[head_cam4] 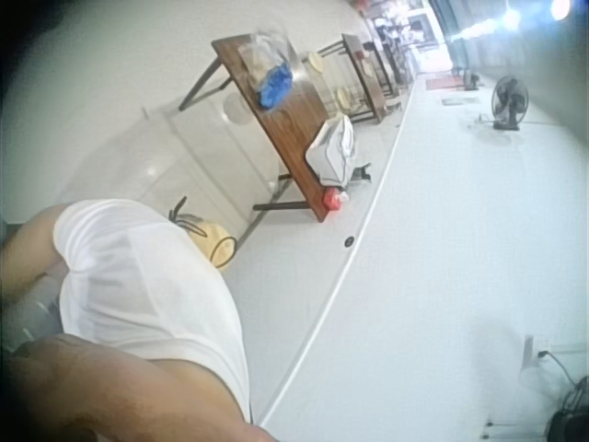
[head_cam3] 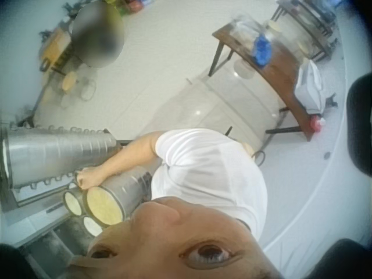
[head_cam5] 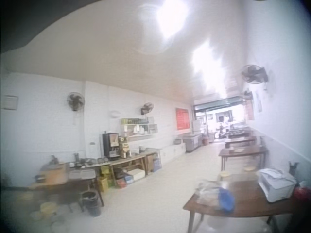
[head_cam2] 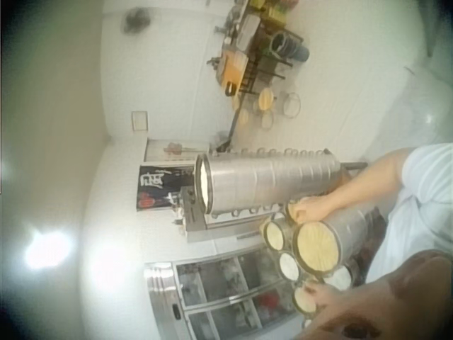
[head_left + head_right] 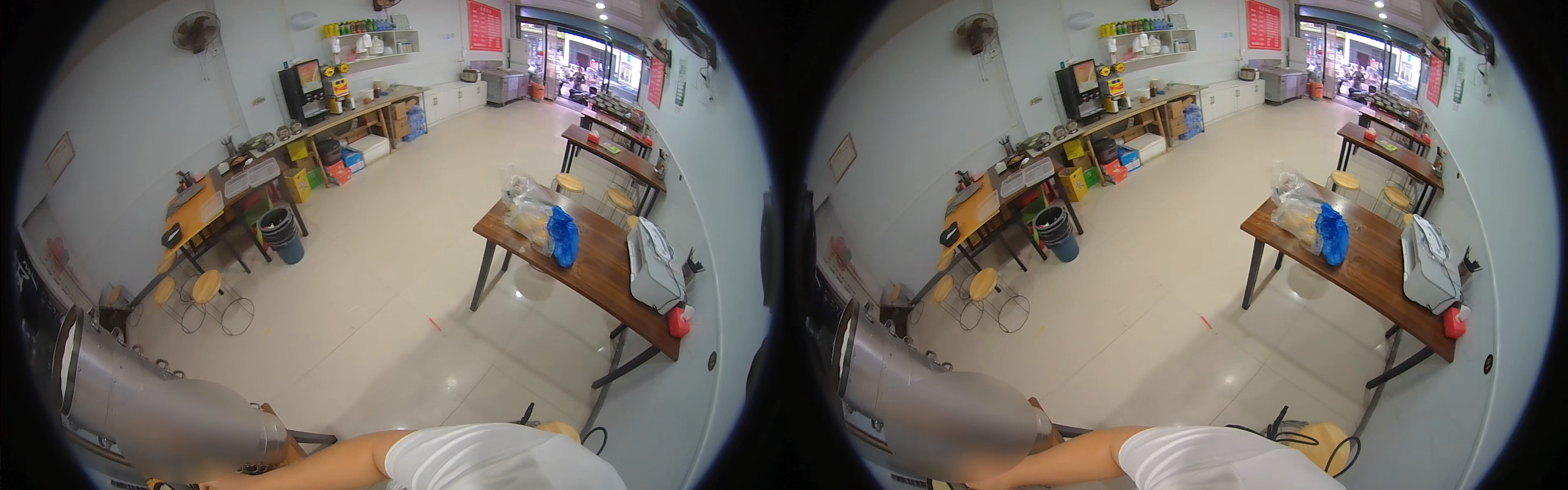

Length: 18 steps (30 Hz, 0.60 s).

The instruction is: The person repairs a dark woven basket by hand, using a small stick to tuck and secure loose strands. They then walk to a steamer cart, open a steamer pot, and return to continue repairing the basket. Finally, they handle a yellow woven basket.

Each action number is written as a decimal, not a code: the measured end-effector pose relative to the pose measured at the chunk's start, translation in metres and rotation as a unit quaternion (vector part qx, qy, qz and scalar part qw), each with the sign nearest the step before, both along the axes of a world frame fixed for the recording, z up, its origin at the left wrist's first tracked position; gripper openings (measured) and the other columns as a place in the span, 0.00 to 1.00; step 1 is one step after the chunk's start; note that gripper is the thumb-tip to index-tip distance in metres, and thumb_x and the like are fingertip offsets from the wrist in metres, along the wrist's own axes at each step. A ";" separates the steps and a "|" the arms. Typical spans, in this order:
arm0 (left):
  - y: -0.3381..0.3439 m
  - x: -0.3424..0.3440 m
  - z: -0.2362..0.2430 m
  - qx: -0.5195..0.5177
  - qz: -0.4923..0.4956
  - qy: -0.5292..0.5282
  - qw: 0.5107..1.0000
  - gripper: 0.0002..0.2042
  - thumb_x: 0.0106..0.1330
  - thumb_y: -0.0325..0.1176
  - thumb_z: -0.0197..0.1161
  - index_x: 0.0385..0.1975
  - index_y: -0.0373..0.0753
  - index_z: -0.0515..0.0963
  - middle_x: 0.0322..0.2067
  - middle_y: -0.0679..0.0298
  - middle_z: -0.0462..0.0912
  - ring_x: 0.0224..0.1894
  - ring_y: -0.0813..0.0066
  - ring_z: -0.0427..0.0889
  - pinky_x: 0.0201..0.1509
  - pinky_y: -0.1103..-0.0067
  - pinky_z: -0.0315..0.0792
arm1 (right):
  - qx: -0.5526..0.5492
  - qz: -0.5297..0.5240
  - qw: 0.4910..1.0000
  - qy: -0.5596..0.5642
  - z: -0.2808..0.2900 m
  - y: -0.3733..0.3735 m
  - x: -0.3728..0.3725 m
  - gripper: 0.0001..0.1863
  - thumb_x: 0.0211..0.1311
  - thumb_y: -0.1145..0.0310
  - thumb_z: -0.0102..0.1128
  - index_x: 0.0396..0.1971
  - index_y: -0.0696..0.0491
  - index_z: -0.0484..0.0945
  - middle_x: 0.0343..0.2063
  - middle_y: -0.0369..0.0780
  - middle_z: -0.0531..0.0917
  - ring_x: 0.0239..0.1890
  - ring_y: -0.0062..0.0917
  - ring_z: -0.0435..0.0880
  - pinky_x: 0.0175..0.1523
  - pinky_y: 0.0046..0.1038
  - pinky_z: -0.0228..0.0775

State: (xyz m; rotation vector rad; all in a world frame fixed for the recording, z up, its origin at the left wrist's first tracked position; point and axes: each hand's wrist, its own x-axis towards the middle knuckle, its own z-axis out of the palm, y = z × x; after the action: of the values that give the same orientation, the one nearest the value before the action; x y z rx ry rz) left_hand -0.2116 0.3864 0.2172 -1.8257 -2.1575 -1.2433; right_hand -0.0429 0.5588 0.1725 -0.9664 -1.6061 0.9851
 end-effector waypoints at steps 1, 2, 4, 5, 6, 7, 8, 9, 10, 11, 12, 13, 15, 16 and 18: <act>-0.002 -0.003 0.001 0.001 0.008 0.002 1.000 0.13 0.69 0.36 0.62 0.43 0.31 0.79 0.39 0.45 0.80 0.42 0.51 0.79 0.49 0.63 0.73 | 0.029 -0.007 0.997 -0.074 0.009 -0.004 -0.004 0.16 0.59 0.57 0.58 0.39 0.52 0.86 0.38 0.44 0.86 0.45 0.38 0.83 0.52 0.44 0.73; -0.004 -0.005 0.002 0.000 0.017 0.006 1.000 0.13 0.69 0.36 0.62 0.43 0.31 0.79 0.39 0.45 0.80 0.42 0.51 0.79 0.49 0.63 0.73 | 0.060 -0.014 0.987 -0.148 0.016 -0.009 -0.007 0.16 0.57 0.59 0.58 0.38 0.52 0.87 0.39 0.45 0.86 0.46 0.39 0.82 0.54 0.45 0.71; -0.007 -0.008 0.003 0.000 0.032 0.019 0.999 0.13 0.69 0.36 0.62 0.43 0.31 0.79 0.39 0.45 0.80 0.42 0.51 0.79 0.49 0.63 0.73 | 0.153 -0.095 0.948 -0.261 0.023 -0.022 -0.016 0.17 0.54 0.59 0.58 0.36 0.54 0.87 0.42 0.46 0.84 0.51 0.43 0.79 0.60 0.50 0.63; -0.008 -0.010 0.004 -0.001 0.040 0.025 0.999 0.13 0.69 0.36 0.62 0.43 0.31 0.79 0.39 0.45 0.80 0.42 0.51 0.79 0.49 0.63 0.73 | 0.198 -0.137 0.918 -0.314 0.025 -0.027 -0.021 0.17 0.53 0.59 0.58 0.35 0.55 0.87 0.44 0.47 0.83 0.53 0.45 0.77 0.63 0.53 0.60; -0.009 -0.011 0.004 -0.004 0.048 0.027 0.998 0.13 0.69 0.36 0.62 0.43 0.31 0.79 0.39 0.45 0.80 0.42 0.51 0.79 0.50 0.63 0.73 | 0.188 -0.122 0.916 -0.332 0.027 -0.031 -0.025 0.18 0.54 0.58 0.57 0.36 0.55 0.87 0.46 0.47 0.82 0.55 0.47 0.74 0.65 0.56 0.55; -0.010 -0.012 0.005 -0.007 0.059 0.032 0.998 0.13 0.69 0.36 0.62 0.43 0.31 0.79 0.39 0.45 0.80 0.42 0.51 0.79 0.50 0.63 0.73 | 0.177 -0.107 0.914 -0.350 0.028 -0.033 -0.028 0.19 0.55 0.58 0.56 0.37 0.56 0.87 0.49 0.48 0.81 0.58 0.49 0.72 0.66 0.58 0.50; -0.010 -0.013 0.006 -0.024 0.075 0.019 0.997 0.13 0.68 0.37 0.63 0.42 0.31 0.79 0.38 0.46 0.80 0.41 0.51 0.79 0.49 0.62 0.72 | 0.166 -0.091 0.911 -0.367 0.029 -0.034 -0.031 0.20 0.56 0.57 0.55 0.37 0.57 0.86 0.51 0.48 0.80 0.60 0.52 0.69 0.68 0.61 0.45; -0.009 -0.014 0.008 -0.015 0.045 0.032 0.998 0.13 0.67 0.36 0.63 0.42 0.31 0.79 0.39 0.46 0.80 0.41 0.51 0.79 0.50 0.62 0.73 | 0.168 -0.101 0.877 -0.439 0.030 -0.036 -0.034 0.19 0.58 0.59 0.55 0.39 0.57 0.86 0.51 0.48 0.81 0.59 0.49 0.71 0.67 0.58 0.50; -0.008 -0.015 0.011 -0.007 0.018 0.046 0.999 0.13 0.67 0.36 0.64 0.42 0.32 0.80 0.40 0.46 0.80 0.41 0.51 0.79 0.50 0.62 0.73 | 0.163 -0.093 0.859 -0.476 0.033 -0.036 -0.036 0.19 0.59 0.59 0.56 0.40 0.58 0.85 0.51 0.48 0.81 0.59 0.48 0.71 0.67 0.58 0.50; -0.009 -0.016 0.013 0.001 -0.006 0.059 0.998 0.13 0.66 0.35 0.65 0.42 0.32 0.80 0.40 0.46 0.80 0.42 0.51 0.79 0.51 0.62 0.73 | 0.156 -0.087 0.850 -0.496 0.034 -0.035 -0.038 0.19 0.59 0.60 0.56 0.42 0.58 0.84 0.51 0.48 0.80 0.59 0.48 0.71 0.67 0.57 0.50; -0.010 -0.016 0.017 -0.023 0.037 0.107 0.993 0.14 0.67 0.40 0.64 0.44 0.37 0.81 0.40 0.47 0.82 0.39 0.48 0.80 0.46 0.61 0.75 | 0.150 -0.078 0.841 -0.514 0.036 -0.035 -0.039 0.19 0.59 0.60 0.56 0.43 0.59 0.84 0.52 0.49 0.80 0.60 0.47 0.71 0.68 0.56 0.50; -0.011 -0.016 0.021 -0.046 0.079 0.152 0.984 0.15 0.68 0.45 0.63 0.46 0.42 0.81 0.39 0.47 0.84 0.37 0.46 0.82 0.41 0.59 0.77 | 0.147 -0.071 0.835 -0.525 0.039 -0.034 -0.040 0.20 0.60 0.60 0.56 0.44 0.59 0.83 0.52 0.49 0.80 0.60 0.47 0.72 0.68 0.56 0.51; -0.012 -0.012 0.029 -0.012 0.100 0.217 0.971 0.16 0.68 0.51 0.62 0.43 0.47 0.84 0.29 0.49 0.86 0.28 0.44 0.83 0.34 0.57 0.79 | 0.143 -0.058 0.829 -0.537 0.043 -0.033 -0.040 0.20 0.60 0.61 0.56 0.46 0.60 0.82 0.53 0.49 0.80 0.60 0.46 0.72 0.69 0.55 0.51; -0.011 -0.009 0.032 -0.029 0.090 0.204 0.974 0.16 0.69 0.50 0.61 0.44 0.45 0.84 0.32 0.49 0.86 0.30 0.45 0.83 0.36 0.58 0.79 | 0.143 -0.052 0.828 -0.540 0.044 -0.032 -0.040 0.21 0.61 0.62 0.56 0.48 0.60 0.81 0.53 0.50 0.79 0.60 0.46 0.72 0.69 0.54 0.52; -0.010 -0.002 0.038 -0.068 0.068 0.178 0.979 0.17 0.70 0.49 0.60 0.45 0.43 0.83 0.36 0.48 0.86 0.35 0.46 0.84 0.40 0.60 0.79 | 0.148 -0.044 0.823 -0.547 0.045 -0.032 -0.040 0.22 0.61 0.63 0.56 0.50 0.61 0.80 0.54 0.50 0.79 0.61 0.45 0.72 0.70 0.53 0.52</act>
State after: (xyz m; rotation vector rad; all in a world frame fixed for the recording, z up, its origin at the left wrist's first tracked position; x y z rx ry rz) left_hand -0.2139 0.3762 0.2553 -1.7484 -2.1602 -0.6937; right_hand -0.0830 0.5265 0.2180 -1.4793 -2.4999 -0.0080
